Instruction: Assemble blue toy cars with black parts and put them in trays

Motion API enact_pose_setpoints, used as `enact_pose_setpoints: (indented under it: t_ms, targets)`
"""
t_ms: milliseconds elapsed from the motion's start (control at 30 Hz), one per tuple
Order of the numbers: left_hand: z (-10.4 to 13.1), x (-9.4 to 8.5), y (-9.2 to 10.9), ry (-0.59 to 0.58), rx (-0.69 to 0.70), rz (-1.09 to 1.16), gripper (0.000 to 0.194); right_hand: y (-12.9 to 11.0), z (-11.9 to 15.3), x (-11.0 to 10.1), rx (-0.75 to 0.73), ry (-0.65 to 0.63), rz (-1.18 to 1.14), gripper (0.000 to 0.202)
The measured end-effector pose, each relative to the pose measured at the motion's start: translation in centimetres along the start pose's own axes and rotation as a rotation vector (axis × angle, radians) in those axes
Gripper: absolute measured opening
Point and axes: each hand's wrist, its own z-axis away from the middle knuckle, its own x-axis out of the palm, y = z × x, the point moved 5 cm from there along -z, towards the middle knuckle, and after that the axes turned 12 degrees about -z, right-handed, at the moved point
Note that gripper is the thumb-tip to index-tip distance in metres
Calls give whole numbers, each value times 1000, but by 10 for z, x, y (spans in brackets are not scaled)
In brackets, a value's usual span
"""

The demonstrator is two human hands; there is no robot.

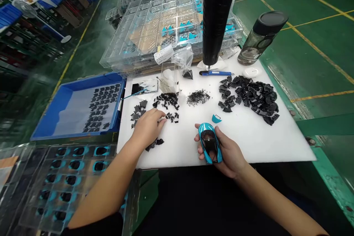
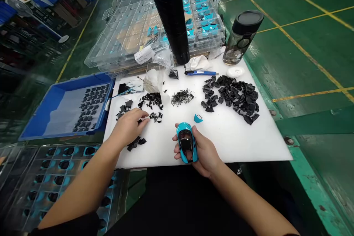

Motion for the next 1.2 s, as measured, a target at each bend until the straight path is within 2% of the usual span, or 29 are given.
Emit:
enact_pose_setpoints:
  t_ms: [133, 300, 367, 500, 567, 667, 767, 933, 1100, 1200]
  targets:
    - [-9, 2, 1, 10, 23, 24, 21, 0, 2, -1, 9, -2, -13, 44]
    - [0, -3, -4, 52, -9, 107, 28, 0, 1, 0, 14, -14, -27, 44]
    - [7, -3, -8, 20, -106, 321, 26, 0, 0, 0, 15, -15, -26, 44]
    - [16, 2, -1, -74, -345, 1057, 25, 1, 0, 2, 12, -6, 0, 44]
    - [18, 4, 10, -106, -383, 1253, 27, 1, 0, 2, 8, 2, 8, 45]
    - [19, 8, 25, -123, -356, 1387, 25, 2, -1, 0, 13, 3, -7, 45]
    - [23, 11, 30, -48, -319, 1283, 26, 3, -2, -2, 3, -9, -19, 45]
    - [32, 11, 27, 11, -258, 856, 34, 2, -3, -3, 1, -51, -31, 48]
    - [36, -1, 35, 178, 15, 440, 18, 2, -3, -3, 1, -40, -16, 47]
    - [38, -9, 45, 277, 137, 314, 16, 4, -3, -3, -1, -18, 7, 47]
